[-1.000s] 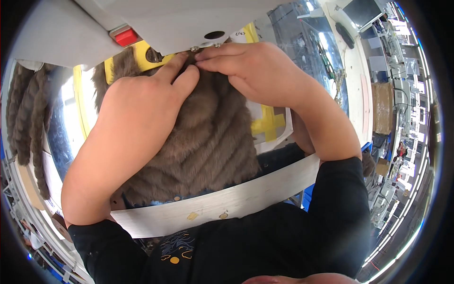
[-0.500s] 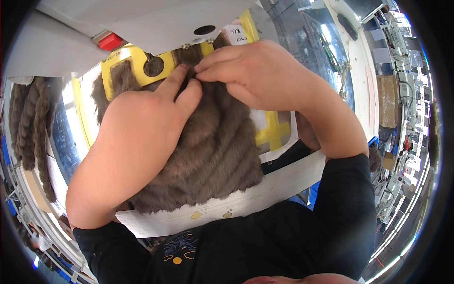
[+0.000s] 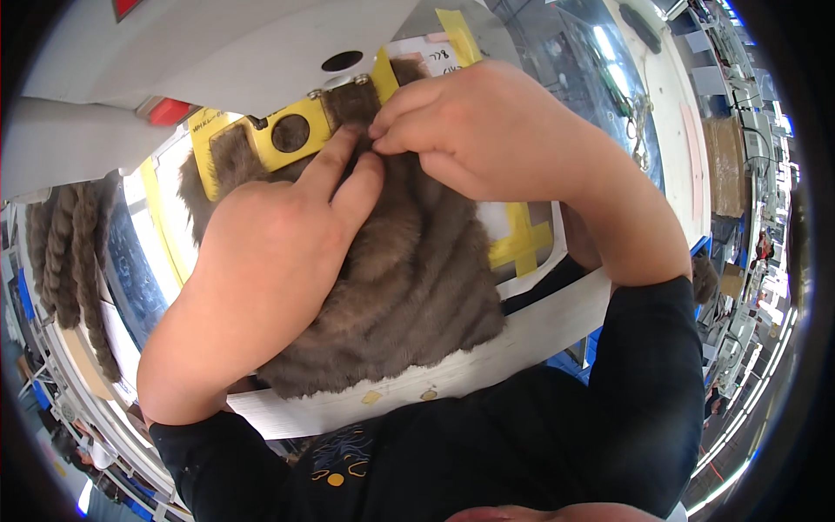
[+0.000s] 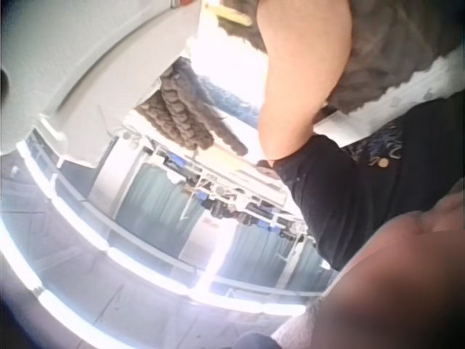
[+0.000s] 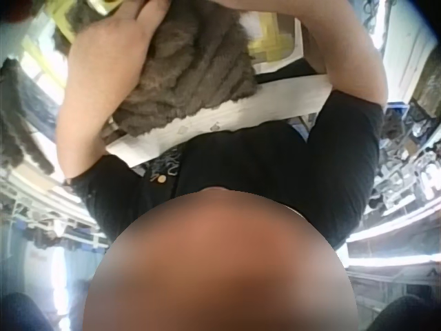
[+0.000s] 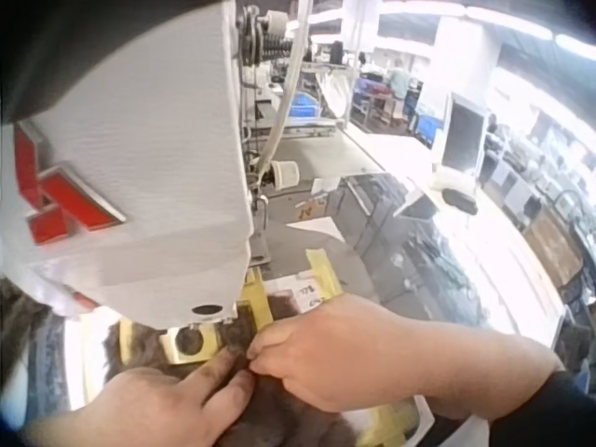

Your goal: Sewing pieces of textured brown fur or leather together using an industrial sewing machine.

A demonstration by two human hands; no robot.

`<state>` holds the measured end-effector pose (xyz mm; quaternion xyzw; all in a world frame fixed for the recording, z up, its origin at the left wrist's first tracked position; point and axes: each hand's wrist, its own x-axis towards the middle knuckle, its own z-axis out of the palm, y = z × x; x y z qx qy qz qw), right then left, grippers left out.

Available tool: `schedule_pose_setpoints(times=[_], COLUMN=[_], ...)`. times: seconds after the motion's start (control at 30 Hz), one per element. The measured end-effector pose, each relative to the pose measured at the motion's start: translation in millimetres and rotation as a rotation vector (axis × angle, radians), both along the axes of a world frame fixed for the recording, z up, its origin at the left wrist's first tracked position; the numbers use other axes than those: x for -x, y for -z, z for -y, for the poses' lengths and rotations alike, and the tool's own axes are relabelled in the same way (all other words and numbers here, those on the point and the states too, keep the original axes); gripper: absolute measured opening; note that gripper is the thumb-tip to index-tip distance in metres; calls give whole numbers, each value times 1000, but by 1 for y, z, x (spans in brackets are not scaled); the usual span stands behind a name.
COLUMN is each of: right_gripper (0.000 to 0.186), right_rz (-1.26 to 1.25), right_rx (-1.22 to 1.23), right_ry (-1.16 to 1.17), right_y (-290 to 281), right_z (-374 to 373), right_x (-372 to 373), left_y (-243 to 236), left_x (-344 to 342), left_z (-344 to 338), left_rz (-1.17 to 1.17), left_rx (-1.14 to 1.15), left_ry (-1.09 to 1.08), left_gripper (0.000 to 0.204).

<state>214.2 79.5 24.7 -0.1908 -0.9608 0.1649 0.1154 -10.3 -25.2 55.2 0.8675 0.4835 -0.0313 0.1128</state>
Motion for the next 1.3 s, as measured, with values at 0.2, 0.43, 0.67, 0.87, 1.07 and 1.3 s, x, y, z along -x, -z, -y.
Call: schedule_pose_setpoints(times=[0.2, 0.43, 0.67, 0.87, 1.07, 1.3], right_gripper=[26, 33, 30, 27, 25, 38], right_rz=[-28, 19, 76, 82, 113, -201], right_rx=[59, 59, 117, 120, 135, 257], right_ry=[5, -53, 15, 74, 258, 785], right_y=[4, 2, -8, -15, -21, 1], right_z=[1, -4, 2, 3, 12, 63], right_x=[0, 0, 4, -1, -30, -77], left_y=[0, 2, -1, 2, 15, 51], left_x=[5, 10, 6, 6, -1, -15], left_z=[0, 2, 28, 39, 37, 26], left_rz=[1, -3, -83, 179, 191, 455], left_rx=[-8, -88, -230, -76, -133, -287], left_ry=[4, 28, 66, 212, 287, 304], left_gripper=[63, 54, 29, 30, 16, 9])
